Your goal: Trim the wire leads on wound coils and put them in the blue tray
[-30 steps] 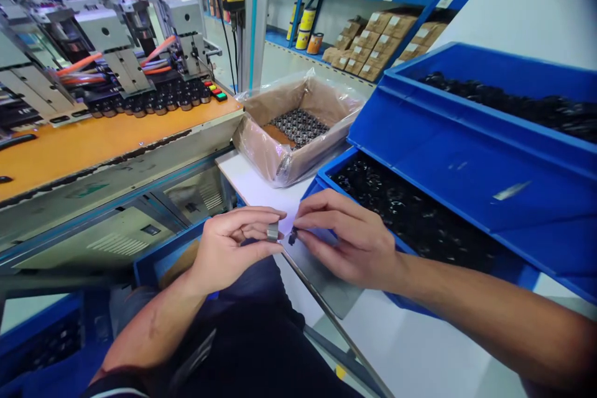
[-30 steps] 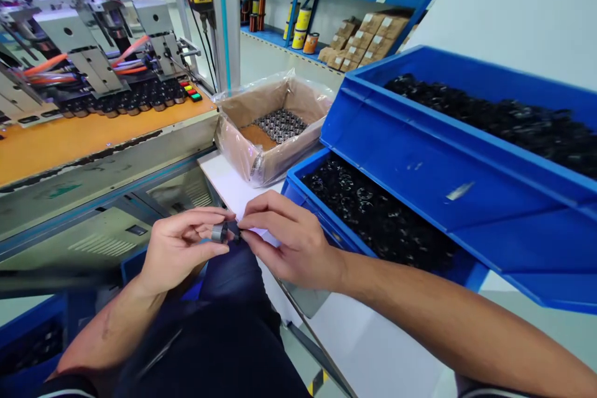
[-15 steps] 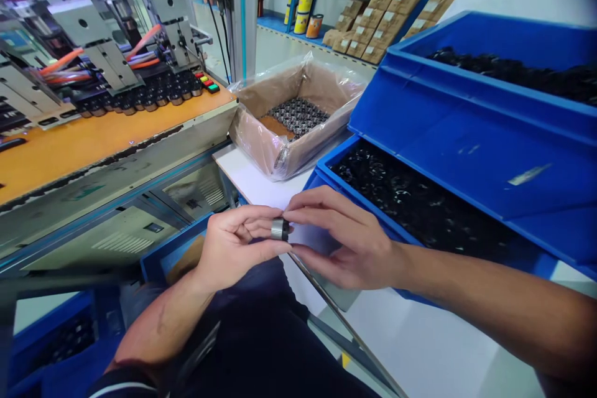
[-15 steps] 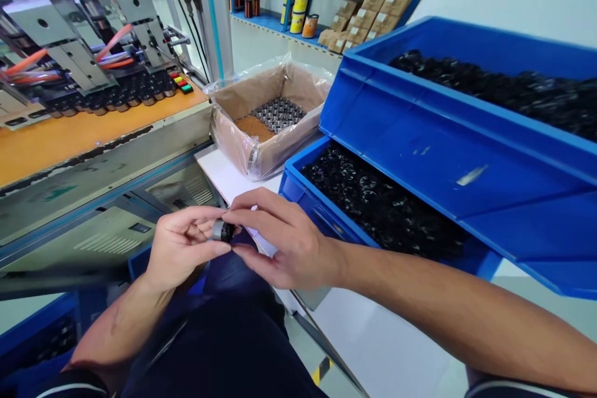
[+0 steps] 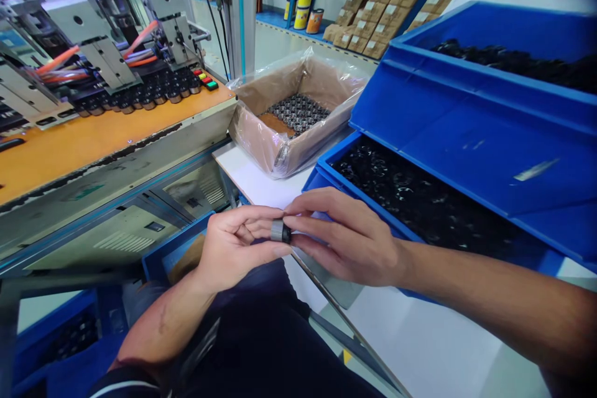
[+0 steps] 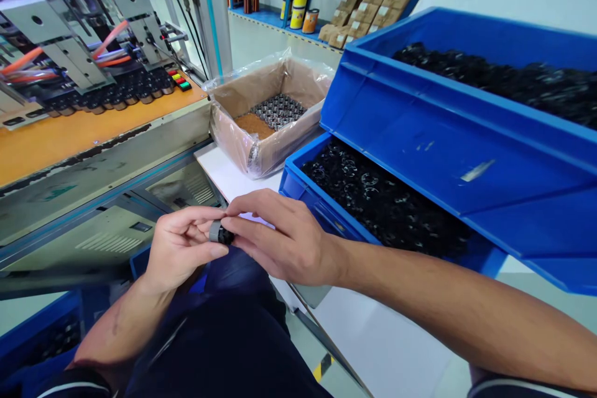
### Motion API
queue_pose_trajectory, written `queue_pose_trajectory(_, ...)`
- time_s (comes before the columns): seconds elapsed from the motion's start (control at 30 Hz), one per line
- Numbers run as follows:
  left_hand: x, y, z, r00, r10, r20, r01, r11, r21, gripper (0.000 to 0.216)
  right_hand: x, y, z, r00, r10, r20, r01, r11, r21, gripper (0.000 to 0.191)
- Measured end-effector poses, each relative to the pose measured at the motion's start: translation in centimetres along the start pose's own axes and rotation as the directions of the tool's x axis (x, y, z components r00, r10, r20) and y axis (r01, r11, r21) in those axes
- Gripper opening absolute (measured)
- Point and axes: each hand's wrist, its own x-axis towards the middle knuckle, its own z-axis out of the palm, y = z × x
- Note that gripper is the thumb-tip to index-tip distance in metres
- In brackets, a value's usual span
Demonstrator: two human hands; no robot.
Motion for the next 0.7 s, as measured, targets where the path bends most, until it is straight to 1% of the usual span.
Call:
queue_pose_trajectory(0.07,0.0,0.1,0.0,1.0,0.011,0.012,-0.011,1.0,-0.02,0.04,0.0,0.0,0.0,1.0,-0.009,-0.016,0.009,1.0,0.005,0.025)
queue_pose_trajectory(0.27,0.0,0.2,0.0,1.0,0.003,-0.01,-0.003,1.0,-0.011,0.04,0.2,0.0,0.1,1.0,0.004,-0.028,-0.004,1.0,-0.015,0.024)
queue_pose_trajectory(0.43,-0.1,0.3,-0.1,1.0,-0.021,0.02,0.022,0.999,-0.045,0.042,0.2,0.0,-0.2,1.0,-0.011,-0.024,0.01,0.999,-0.046,0.02)
queue_pose_trajectory(0.5,-0.2,0.4,-0.1,0.999,-0.036,0.022,0.037,0.998,-0.044,0.043,0.3,0.0,-0.5,0.999,-0.039,-0.007,0.038,0.994,-0.098,0.016)
queue_pose_trajectory(0.6,-0.2,0.3,0.2,0.999,-0.05,0.0,0.05,0.998,-0.025,0.042,0.3,0.0,-0.7,0.99,-0.139,0.025,0.141,0.97,-0.197,0.011)
queue_pose_trajectory(0.7,-0.3,-0.4,1.1,0.998,0.002,-0.063,-0.005,0.999,-0.043,0.038,0.4,0.2,-0.6,0.978,-0.206,0.021,0.205,0.949,-0.24,0.009)
